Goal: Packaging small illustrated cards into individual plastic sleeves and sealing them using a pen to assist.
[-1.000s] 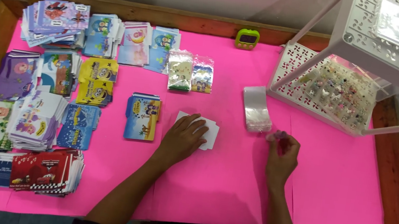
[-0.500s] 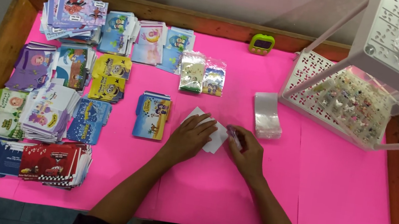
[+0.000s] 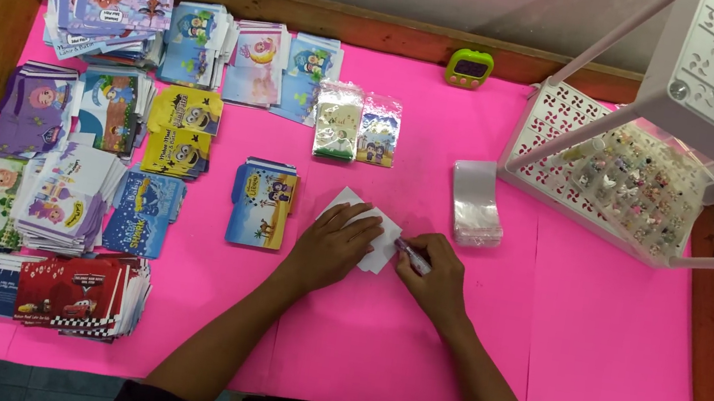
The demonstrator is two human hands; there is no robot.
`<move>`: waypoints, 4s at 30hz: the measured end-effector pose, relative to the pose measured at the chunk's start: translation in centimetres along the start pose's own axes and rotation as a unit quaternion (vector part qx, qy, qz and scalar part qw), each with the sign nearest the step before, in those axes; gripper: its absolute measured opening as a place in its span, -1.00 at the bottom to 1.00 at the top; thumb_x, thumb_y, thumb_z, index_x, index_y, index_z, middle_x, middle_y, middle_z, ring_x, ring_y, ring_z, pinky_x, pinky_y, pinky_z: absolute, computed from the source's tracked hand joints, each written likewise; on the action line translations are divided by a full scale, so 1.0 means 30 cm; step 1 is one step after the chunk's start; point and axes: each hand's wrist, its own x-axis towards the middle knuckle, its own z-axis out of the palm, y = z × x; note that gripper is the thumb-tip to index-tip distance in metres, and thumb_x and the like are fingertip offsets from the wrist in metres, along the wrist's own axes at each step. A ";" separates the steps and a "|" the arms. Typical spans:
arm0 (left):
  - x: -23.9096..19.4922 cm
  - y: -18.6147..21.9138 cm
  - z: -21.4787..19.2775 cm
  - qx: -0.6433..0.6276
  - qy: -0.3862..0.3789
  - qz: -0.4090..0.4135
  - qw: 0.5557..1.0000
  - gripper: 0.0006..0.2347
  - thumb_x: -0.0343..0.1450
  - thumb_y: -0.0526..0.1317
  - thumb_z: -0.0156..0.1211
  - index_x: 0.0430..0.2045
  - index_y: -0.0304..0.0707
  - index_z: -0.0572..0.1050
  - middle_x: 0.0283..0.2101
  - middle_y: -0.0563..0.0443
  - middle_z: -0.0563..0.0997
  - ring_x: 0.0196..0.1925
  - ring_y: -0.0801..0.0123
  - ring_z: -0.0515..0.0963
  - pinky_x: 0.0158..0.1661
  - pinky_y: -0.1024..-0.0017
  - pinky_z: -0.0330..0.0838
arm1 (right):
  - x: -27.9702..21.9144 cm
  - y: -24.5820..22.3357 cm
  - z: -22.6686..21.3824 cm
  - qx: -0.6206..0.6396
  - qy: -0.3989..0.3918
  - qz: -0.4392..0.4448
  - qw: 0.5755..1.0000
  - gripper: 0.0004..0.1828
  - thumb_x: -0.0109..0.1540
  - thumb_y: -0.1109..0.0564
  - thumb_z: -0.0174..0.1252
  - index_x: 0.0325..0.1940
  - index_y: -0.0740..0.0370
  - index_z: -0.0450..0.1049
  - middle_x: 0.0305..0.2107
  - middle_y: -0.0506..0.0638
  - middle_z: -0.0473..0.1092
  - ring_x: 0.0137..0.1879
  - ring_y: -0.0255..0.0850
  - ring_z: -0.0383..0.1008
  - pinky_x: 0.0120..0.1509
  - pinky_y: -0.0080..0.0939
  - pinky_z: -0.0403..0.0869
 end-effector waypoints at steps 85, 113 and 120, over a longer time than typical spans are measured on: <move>0.000 0.021 -0.010 0.011 0.008 0.012 1.000 -0.81 0.48 -0.24 0.21 -0.06 -0.22 0.59 0.03 -0.05 0.63 0.38 0.15 0.39 0.30 0.14 0.28 | 0.004 0.015 0.021 -0.057 0.017 -0.043 0.997 -0.84 0.10 0.23 0.33 -0.29 0.25 0.49 -0.39 0.08 0.42 -0.26 0.02 0.58 -0.25 -0.06 0.60; 0.012 0.045 -0.040 -0.004 0.014 0.003 1.000 -0.83 0.45 -0.28 0.23 -0.11 -0.25 0.64 -0.05 -0.04 0.69 0.31 0.20 0.47 0.28 0.14 0.30 | 0.154 0.018 0.079 -0.034 -0.049 -0.105 0.993 -0.87 0.15 0.22 0.32 -0.28 0.27 0.50 -0.39 0.09 0.42 -0.26 0.03 0.58 -0.27 -0.05 0.59; 0.023 0.062 -0.055 0.015 0.042 0.009 0.999 -0.90 0.47 -0.28 0.22 -0.25 -0.25 0.65 -0.12 -0.04 0.71 0.27 0.23 0.52 0.26 0.17 0.33 | 0.196 0.007 0.095 -0.006 -0.079 -0.120 0.990 -0.87 0.17 0.24 0.33 -0.23 0.30 0.55 -0.36 0.14 0.48 -0.22 0.03 0.60 -0.22 -0.03 0.61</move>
